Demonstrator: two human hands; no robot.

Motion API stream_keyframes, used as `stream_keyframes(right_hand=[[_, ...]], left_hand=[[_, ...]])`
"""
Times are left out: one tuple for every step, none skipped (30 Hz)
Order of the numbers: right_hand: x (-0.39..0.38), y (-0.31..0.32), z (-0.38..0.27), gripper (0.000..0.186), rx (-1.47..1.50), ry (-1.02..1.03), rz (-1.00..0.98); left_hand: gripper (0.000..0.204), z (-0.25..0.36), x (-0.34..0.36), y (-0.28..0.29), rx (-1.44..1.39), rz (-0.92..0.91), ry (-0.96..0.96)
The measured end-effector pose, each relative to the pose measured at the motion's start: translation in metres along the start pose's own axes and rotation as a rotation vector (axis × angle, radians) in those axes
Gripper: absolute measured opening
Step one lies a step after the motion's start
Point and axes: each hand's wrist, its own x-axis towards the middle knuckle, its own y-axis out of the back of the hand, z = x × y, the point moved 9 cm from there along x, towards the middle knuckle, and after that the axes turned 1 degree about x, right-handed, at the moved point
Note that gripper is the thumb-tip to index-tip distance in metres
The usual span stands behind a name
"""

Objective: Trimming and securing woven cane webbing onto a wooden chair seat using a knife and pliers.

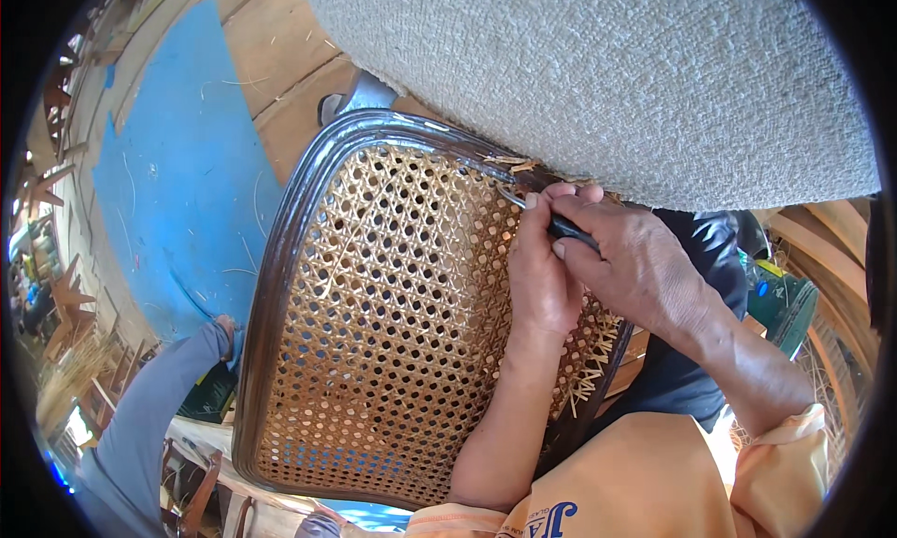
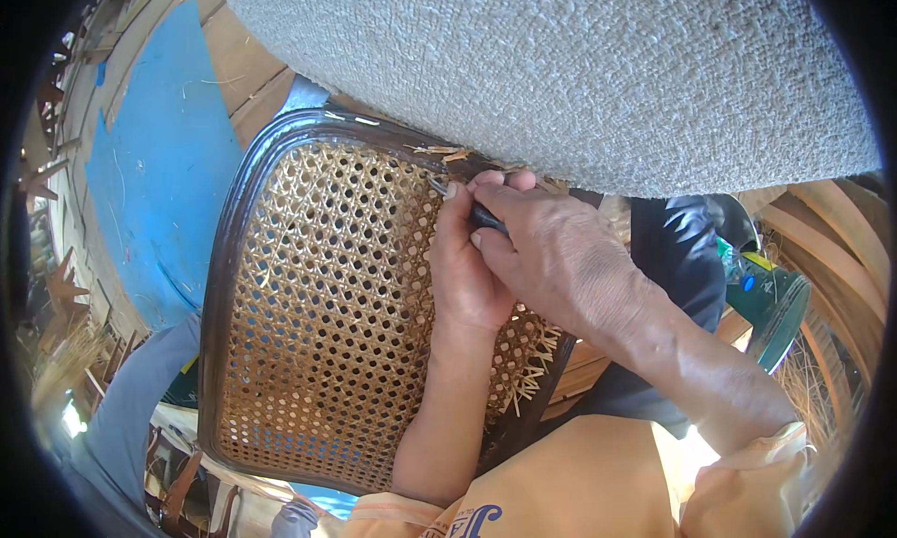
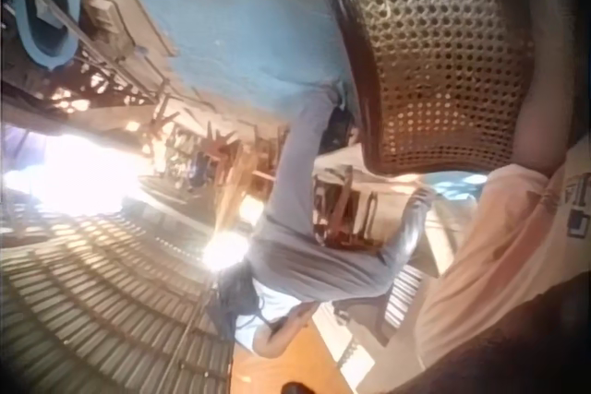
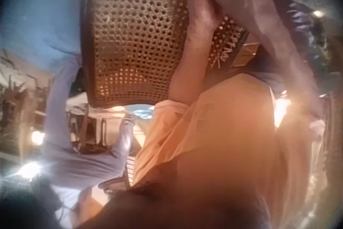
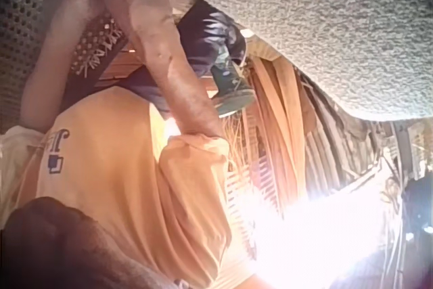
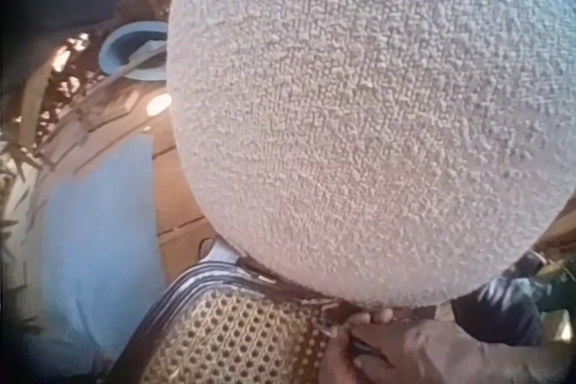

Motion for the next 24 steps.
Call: stream_keyframes(right_hand=[[0.002,0.001,-0.001,0.038,0.006,0.003,0.003],[0.003,0.0,0.003,0.038,0.01,-0.056,-0.039],[0.003,-0.001,0.008,0.037,0.012,-0.118,-0.082],[0.004,0.002,0.007,0.037,0.012,-0.118,-0.082],[0.004,0.003,0.008,0.037,-0.01,-0.138,-0.103],[0.004,0.004,0.011,0.037,-0.032,-0.161,-0.126],[0.005,0.006,0.012,0.037,-0.033,-0.162,-0.127],[0.008,0.007,0.011,0.036,-0.019,-0.125,-0.135],[0.01,0.007,0.009,0.036,-0.005,-0.087,-0.142],[0.013,0.01,0.009,0.036,-0.007,-0.087,-0.144],[0.015,0.009,0.005,0.035,-0.039,-0.046,-0.183],[0.017,0.009,0.001,0.035,-0.072,-0.007,-0.224],[0.02,0.011,-0.001,0.035,-0.075,-0.007,-0.227],[0.022,0.01,0.002,0.035,-0.051,-0.078,-0.245],[0.023,0.009,0.007,0.035,-0.028,-0.15,-0.263],[0.023,0.007,0.008,0.035,-0.033,-0.15,-0.266],[0.023,0.008,0.008,0.035,-0.069,-0.131,-0.235],[0.024,0.009,0.005,0.035,-0.101,-0.105,-0.207],[0.025,0.008,0.004,0.035,-0.102,-0.099,-0.212],[0.027,0.007,0.001,0.035,-0.103,-0.064,-0.22],[0.028,0.007,0.0,0.035,-0.108,-0.034,-0.226],[0.029,0.008,0.003,0.035,-0.112,-0.033,-0.229],[0.03,0.006,-0.003,0.033,-0.215,0.092,-0.239],[0.031,0.005,-0.011,0.032,-0.317,0.217,-0.248]], left_hand=[[0.037,-0.001,0.0,0.001,0.01,0.037,0.009],[0.037,-0.001,0.001,0.003,0.019,0.073,0.019],[0.037,-0.002,0.001,0.003,0.021,0.073,0.019],[0.037,-0.002,0.002,0.001,0.069,0.026,0.014],[0.037,-0.002,0.002,-0.002,0.116,-0.02,0.009],[0.037,-0.002,0.002,-0.003,0.114,-0.02,0.01],[0.038,-0.002,0.001,-0.001,0.159,0.016,0.009],[0.038,-0.001,0.0,0.001,0.203,0.053,0.008],[0.038,-0.001,0.0,0.0,0.201,0.053,0.008],[0.04,-0.003,0.001,0.003,0.178,0.095,0.023],[0.042,-0.004,0.001,0.006,0.155,0.136,0.037],[0.042,-0.003,0.001,0.006,0.151,0.137,0.037],[0.042,-0.002,0.001,0.003,0.153,0.114,0.029],[0.042,0.0,0.001,0.001,0.156,0.09,0.02],[0.042,0.001,0.002,-0.001,0.15,0.091,0.02],[0.043,0.002,0.002,-0.005,0.132,0.07,0.018],[0.043,0.002,0.002,-0.009,0.114,0.049,0.016],[0.043,0.004,0.002,-0.009,0.112,0.053,0.01],[0.044,0.006,0.002,-0.009,0.114,0.055,0.001],[0.045,0.008,0.002,-0.009,0.117,0.057,-0.008],[0.045,0.007,0.003,-0.007,0.112,0.056,-0.01],[0.047,0.005,0.005,-0.007,0.125,0.024,-0.004],[0.048,0.004,0.006,-0.008,0.138,-0.008,0.001],[0.048,0.005,0.006,-0.01,0.135,-0.007,-0.001]])
